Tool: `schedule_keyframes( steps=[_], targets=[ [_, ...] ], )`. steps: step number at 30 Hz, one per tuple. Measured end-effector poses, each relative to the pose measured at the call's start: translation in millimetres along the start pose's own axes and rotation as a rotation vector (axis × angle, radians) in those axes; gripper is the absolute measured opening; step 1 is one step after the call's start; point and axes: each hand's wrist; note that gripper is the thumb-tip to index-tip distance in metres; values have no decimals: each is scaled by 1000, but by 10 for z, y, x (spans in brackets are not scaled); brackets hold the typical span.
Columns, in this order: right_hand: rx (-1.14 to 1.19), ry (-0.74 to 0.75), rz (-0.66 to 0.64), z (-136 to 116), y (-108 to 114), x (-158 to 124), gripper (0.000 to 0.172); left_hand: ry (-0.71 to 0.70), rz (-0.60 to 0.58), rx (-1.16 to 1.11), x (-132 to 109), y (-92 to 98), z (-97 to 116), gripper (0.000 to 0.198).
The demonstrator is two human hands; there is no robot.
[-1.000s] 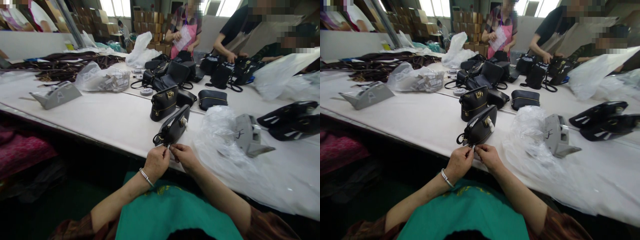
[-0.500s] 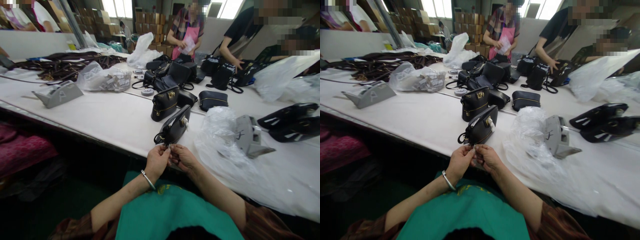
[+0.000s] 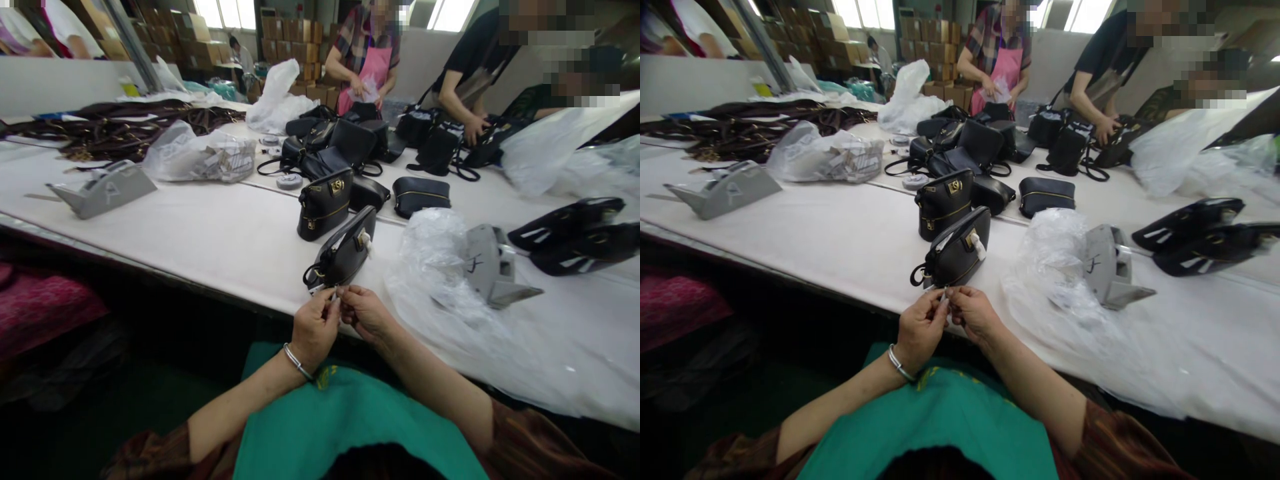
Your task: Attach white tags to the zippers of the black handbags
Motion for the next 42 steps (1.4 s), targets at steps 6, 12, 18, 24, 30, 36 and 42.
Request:
schedule_keyframes(
  steps=[6,12,18,24,30,36,42],
  targets=[
    [-95,50,65,-96,27,-79,40,-8,5,45,-1,-18,-64,29],
    [-449,170,109,-221,12,-94,34,0,-2,56,0,-15,-39,29],
    [-647,278,131,-205,17,-39,24,161,25,-53,35,2,22,22],
    [-834,391,137,-184,41,-57,26,312,-61,-156,114,37,155,22],
    [-899,394,222,-128,24,-64,26,332,-21,-235,112,39,204,19],
    [-716,317,272,-26,-31,-51,25,355,-7,-286,114,37,212,17],
    [-563,249,247,46,-25,-37,26,389,-56,-386,113,38,195,21]
  ],
)
Point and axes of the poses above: each hand's wrist, its own x-axis towards the middle knuckle, its own y-axis out of the back of the hand, z = x × y, and after that the axes turned 4 degrees about -z, right-handed
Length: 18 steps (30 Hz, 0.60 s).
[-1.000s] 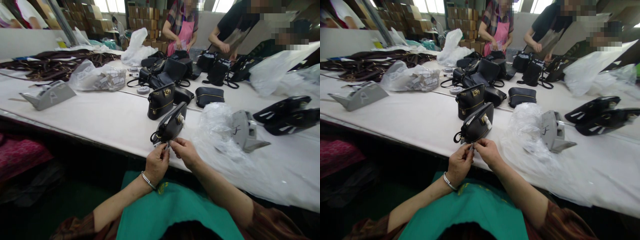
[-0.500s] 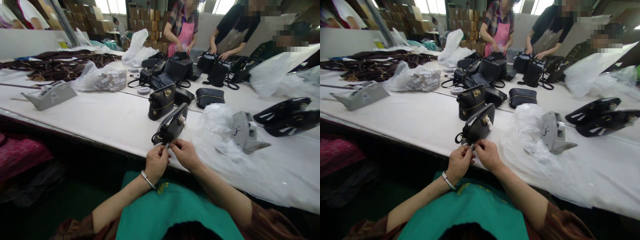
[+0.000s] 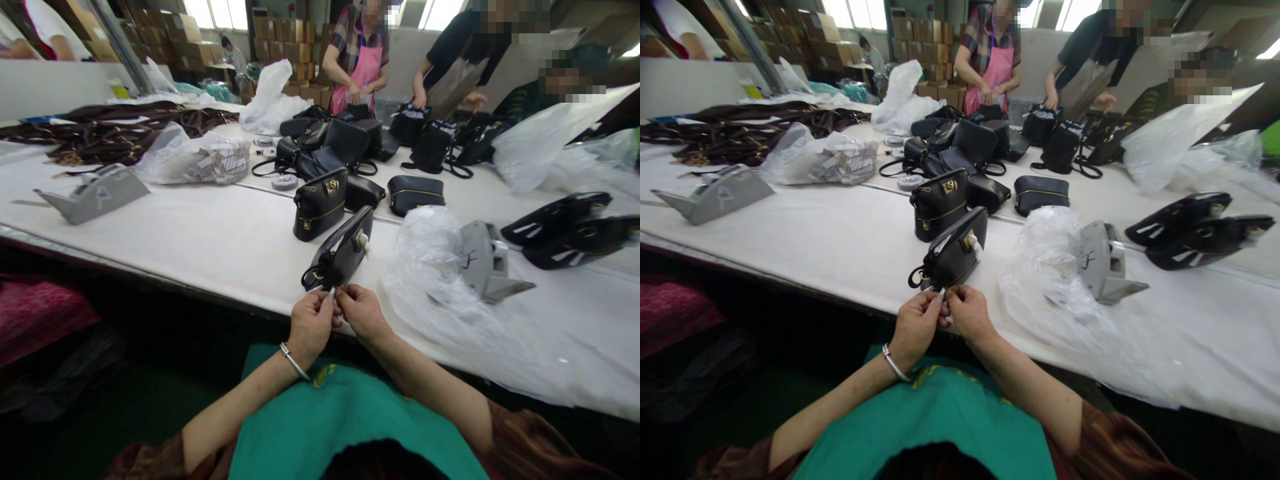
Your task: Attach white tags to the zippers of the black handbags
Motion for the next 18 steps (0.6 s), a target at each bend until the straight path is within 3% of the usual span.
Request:
schedule_keyframes(
  steps=[7,12,16,18],
  targets=[
    [157,-55,-36,45,-17,50,33,76,-34,13,8,8,26,21],
    [115,-162,-19,73,22,110,37,23,-9,165,-14,-17,58,20],
    [141,-132,57,97,83,71,38,6,-31,198,-33,-16,28,19],
    [200,-102,25,103,100,25,38,7,-36,186,-41,-14,25,18]
  ],
)
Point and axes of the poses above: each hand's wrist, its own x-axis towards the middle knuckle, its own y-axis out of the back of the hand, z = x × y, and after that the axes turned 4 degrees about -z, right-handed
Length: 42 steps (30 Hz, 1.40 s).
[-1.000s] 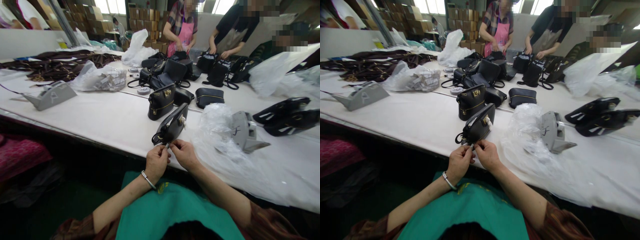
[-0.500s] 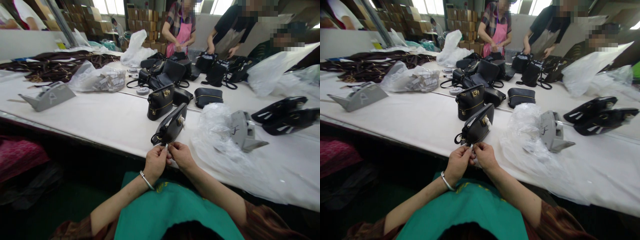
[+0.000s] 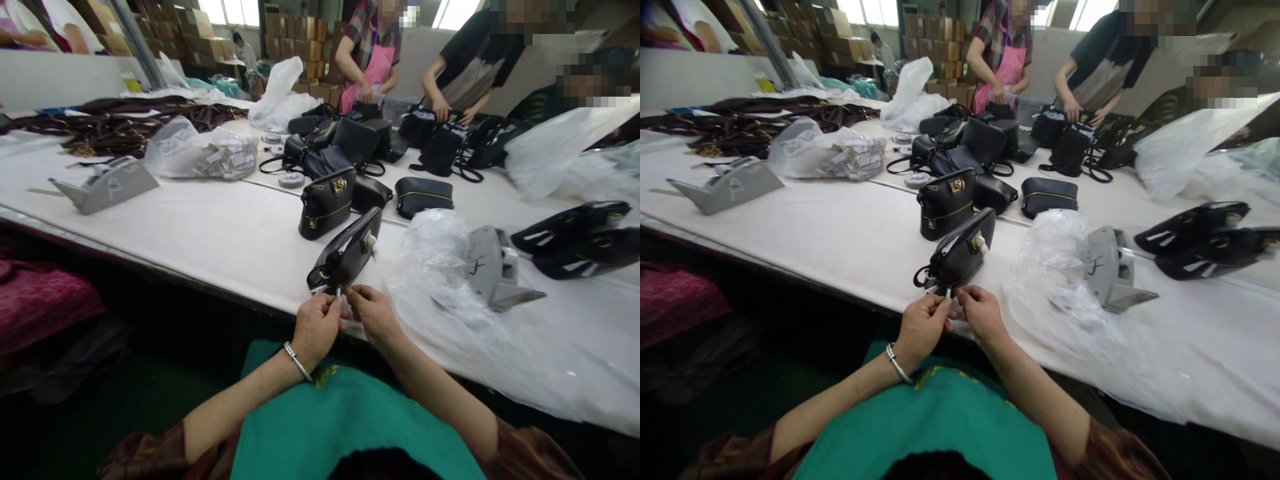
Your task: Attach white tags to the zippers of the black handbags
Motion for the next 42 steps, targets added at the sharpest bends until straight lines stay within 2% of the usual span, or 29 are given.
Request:
schedule_keyframes(
  steps=[5,8,13,18,20,24,27,30,32,34,36,38,40,42],
  targets=[
    [183,-62,-216,3,-26,-52,40,13,3,-23,-17,-2,53,23],
    [334,-172,-274,10,-64,-16,40,81,-4,-80,-26,-13,82,26],
    [390,-263,-329,53,-120,43,42,169,-13,-178,-29,-34,53,27],
    [422,-229,-257,40,-182,55,44,150,-36,-101,-3,-33,7,27],
    [437,-219,-265,36,-188,54,43,121,-42,-56,8,-9,1,27],
    [381,-199,-285,83,-104,1,42,-38,-115,103,-12,119,-52,26],
    [204,-116,-149,115,34,-122,38,-263,-198,445,-70,262,-153,21],
    [-60,104,-11,75,143,-269,30,-320,-229,619,-117,399,-242,22],
    [-222,282,-69,20,165,-328,23,-278,-167,560,-111,480,-248,23],
    [-364,398,-175,-22,154,-331,22,-262,-43,465,-66,557,-205,22],
    [-474,403,-221,-33,136,-292,30,-290,112,417,6,624,-139,21],
    [-529,359,-191,-21,132,-242,31,-354,225,461,79,666,-89,21],
    [-528,360,-144,-6,141,-203,26,-433,239,569,132,664,-87,18],
    [-507,395,-106,1,150,-179,24,-501,200,656,159,612,-134,14]
  ],
)
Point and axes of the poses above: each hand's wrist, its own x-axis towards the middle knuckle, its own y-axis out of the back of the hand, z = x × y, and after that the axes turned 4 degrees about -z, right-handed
